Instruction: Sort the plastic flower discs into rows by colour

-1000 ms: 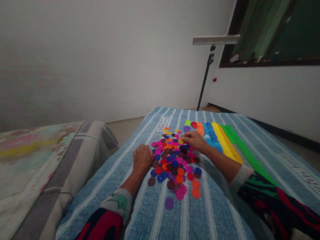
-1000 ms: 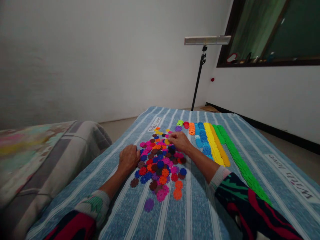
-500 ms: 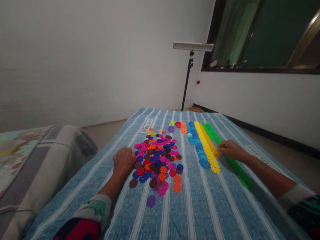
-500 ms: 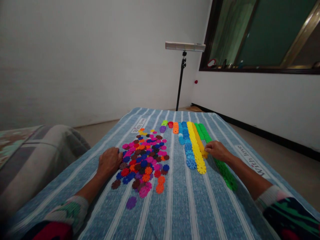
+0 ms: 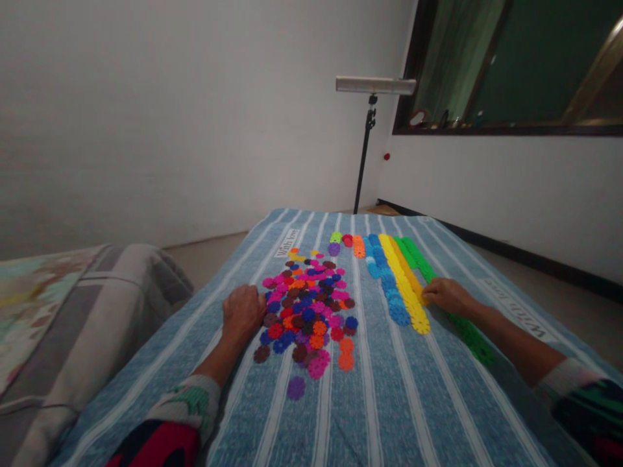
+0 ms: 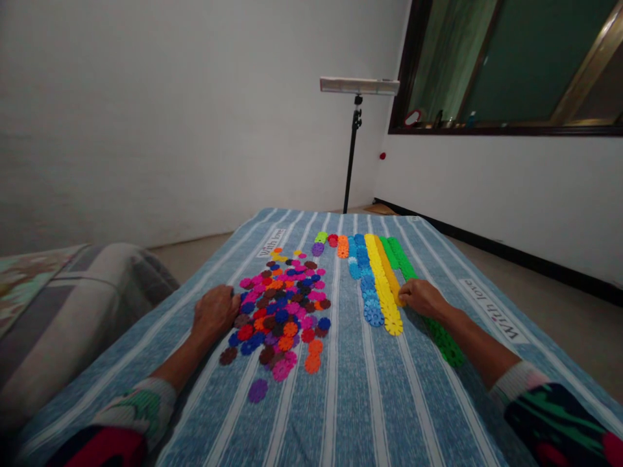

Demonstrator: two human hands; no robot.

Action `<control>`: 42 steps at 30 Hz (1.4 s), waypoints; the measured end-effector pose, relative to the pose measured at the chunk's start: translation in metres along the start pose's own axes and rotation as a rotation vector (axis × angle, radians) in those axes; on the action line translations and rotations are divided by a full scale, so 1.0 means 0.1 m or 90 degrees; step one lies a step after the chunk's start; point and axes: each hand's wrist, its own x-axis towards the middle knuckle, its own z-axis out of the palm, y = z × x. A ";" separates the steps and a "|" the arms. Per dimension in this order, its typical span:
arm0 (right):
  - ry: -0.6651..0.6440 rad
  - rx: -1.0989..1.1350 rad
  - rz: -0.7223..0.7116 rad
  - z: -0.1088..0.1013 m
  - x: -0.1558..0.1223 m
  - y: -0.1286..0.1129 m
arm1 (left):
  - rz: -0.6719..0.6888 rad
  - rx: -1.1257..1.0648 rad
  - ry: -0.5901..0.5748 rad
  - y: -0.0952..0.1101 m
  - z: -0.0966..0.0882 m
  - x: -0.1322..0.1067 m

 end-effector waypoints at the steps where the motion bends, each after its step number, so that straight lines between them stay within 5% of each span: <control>1: 0.000 -0.006 -0.002 0.01 -0.01 0.01 | 0.000 -0.006 0.001 0.00 0.00 0.00; 9: 0.074 -0.060 -0.001 0.06 -0.03 0.09 | -0.009 -0.017 0.010 0.01 0.02 -0.03; 13: 0.084 -0.042 -0.020 0.08 0.04 -0.11 | -0.018 -0.024 0.006 0.03 0.03 -0.07; 17: 0.088 -0.015 -0.122 0.15 0.19 -0.67 | -0.025 -0.026 0.009 0.03 0.06 -0.09; 23: 0.016 0.014 -0.326 0.45 0.57 -1.96 | -0.027 -0.041 0.018 0.04 0.10 -0.13; 29: 0.005 -0.006 -0.356 0.79 0.91 -2.80 | -0.026 -0.046 0.021 0.03 0.13 -0.15; 35: 0.007 -0.030 -0.417 1.03 0.68 -2.78 | -0.017 -0.052 0.038 0.03 0.19 -0.17; 38: 0.016 -0.025 -0.462 1.01 0.51 -2.65 | -0.015 -0.060 0.044 0.04 0.19 -0.18; 42: 0.005 -0.041 -0.415 0.88 0.56 -2.59 | -0.015 -0.065 0.045 0.05 0.17 -0.18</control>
